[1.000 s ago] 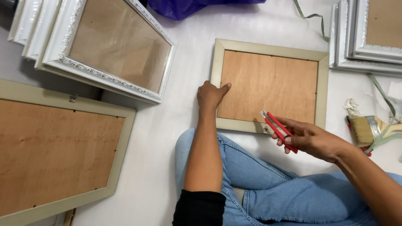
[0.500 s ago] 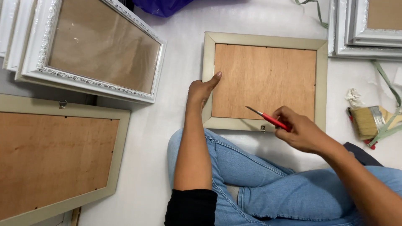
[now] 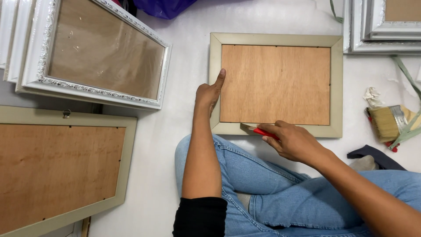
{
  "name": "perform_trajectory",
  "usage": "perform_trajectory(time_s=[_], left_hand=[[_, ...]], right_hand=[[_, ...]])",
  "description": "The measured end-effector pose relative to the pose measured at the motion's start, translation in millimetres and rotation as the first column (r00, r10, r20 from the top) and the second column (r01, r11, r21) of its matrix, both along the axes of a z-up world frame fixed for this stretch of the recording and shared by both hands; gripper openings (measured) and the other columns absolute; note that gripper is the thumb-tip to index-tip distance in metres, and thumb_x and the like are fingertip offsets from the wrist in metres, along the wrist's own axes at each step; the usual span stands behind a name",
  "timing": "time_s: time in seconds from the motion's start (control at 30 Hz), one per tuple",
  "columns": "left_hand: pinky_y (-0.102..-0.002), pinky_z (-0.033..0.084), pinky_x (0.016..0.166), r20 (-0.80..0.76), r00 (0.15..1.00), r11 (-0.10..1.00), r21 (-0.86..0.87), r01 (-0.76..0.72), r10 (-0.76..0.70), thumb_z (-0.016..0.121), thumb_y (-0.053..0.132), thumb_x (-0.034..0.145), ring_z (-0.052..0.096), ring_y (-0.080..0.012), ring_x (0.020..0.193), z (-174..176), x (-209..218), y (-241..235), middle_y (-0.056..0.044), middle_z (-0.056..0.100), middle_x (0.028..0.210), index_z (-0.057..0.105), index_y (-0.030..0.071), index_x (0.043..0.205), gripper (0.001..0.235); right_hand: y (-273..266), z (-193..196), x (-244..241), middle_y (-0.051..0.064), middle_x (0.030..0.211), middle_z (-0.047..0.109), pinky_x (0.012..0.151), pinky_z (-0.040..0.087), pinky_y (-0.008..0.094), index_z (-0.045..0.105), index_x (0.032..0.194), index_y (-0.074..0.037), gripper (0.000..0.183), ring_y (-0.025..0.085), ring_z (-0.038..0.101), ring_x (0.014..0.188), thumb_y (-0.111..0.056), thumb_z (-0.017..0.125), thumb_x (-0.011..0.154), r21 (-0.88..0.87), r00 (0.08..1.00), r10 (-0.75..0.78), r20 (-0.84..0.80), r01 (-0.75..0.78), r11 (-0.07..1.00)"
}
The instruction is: Opening a picture frame, cleaning the glass with spray and a cloth, and then reassembling the frame.
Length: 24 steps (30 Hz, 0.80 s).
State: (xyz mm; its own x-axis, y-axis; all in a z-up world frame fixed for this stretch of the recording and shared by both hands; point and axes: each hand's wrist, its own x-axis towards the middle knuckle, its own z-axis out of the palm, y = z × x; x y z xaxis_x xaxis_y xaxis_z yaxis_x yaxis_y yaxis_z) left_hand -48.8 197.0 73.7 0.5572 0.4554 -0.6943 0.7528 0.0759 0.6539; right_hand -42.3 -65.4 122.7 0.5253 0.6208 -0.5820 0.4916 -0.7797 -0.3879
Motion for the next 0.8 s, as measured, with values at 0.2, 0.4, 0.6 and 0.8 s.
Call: perform_trajectory(time_s=[0.2, 0.4, 0.6, 0.8], left_hand=[[-0.052, 0.052, 0.100, 0.011, 1.000, 1.000, -0.001, -0.019, 0.019, 0.057, 0.090, 0.072, 0.057, -0.0382, 0.132, 2.1, -3.3, 0.1, -0.031, 0.052, 0.146, 0.044, -0.014, 0.147, 0.129], [-0.058, 0.049, 0.103, -0.010, 0.998, 0.989, 0.130, 0.069, -0.068, 0.056, 0.085, 0.078, 0.057, -0.0441, 0.131, 2.7, -2.3, -3.2, -0.032, 0.057, 0.138, 0.047, -0.014, 0.145, 0.120], [-0.061, 0.047, 0.105, -0.082, 0.978, 0.949, 0.236, 0.207, -0.193, 0.059, 0.081, 0.080, 0.055, -0.0491, 0.132, -11.8, -3.4, -6.4, -0.035, 0.057, 0.137, 0.047, -0.015, 0.143, 0.115], [-0.059, 0.045, 0.109, -0.097, 0.959, 0.935, 0.219, 0.280, -0.265, 0.080, 0.058, 0.079, 0.048, -0.0522, 0.136, -0.6, -8.4, -7.0, -0.037, 0.049, 0.139, 0.033, -0.014, 0.149, 0.111]], right_hand=[[-0.7, -11.5, -2.2, 0.018, 0.103, 0.073, 0.075, 0.060, 0.046, 0.061, 0.143, -0.026, 0.044, 0.039, 0.075, 0.093, -0.040, 0.051, 0.102, 0.001, 0.999, -0.019, 0.027, 0.018, 1.000], [-3.7, -21.4, -12.5, 0.017, 0.100, 0.072, 0.070, 0.060, 0.044, 0.061, 0.143, -0.026, 0.043, 0.037, 0.076, 0.086, -0.038, 0.052, 0.102, 0.035, 0.994, -0.045, 0.102, 0.041, 0.999], [-4.1, -36.7, -25.0, 0.013, 0.097, 0.070, 0.066, 0.059, 0.040, 0.061, 0.140, -0.025, 0.040, 0.033, 0.075, 0.084, -0.035, 0.055, 0.102, 0.075, 0.968, -0.009, 0.252, -0.010, 0.997], [-5.3, -48.6, -30.5, 0.011, 0.093, 0.068, 0.064, 0.057, 0.038, 0.060, 0.139, -0.025, 0.038, 0.030, 0.073, 0.079, -0.033, 0.056, 0.102, 0.100, 0.928, 0.023, 0.371, -0.064, 0.993]])
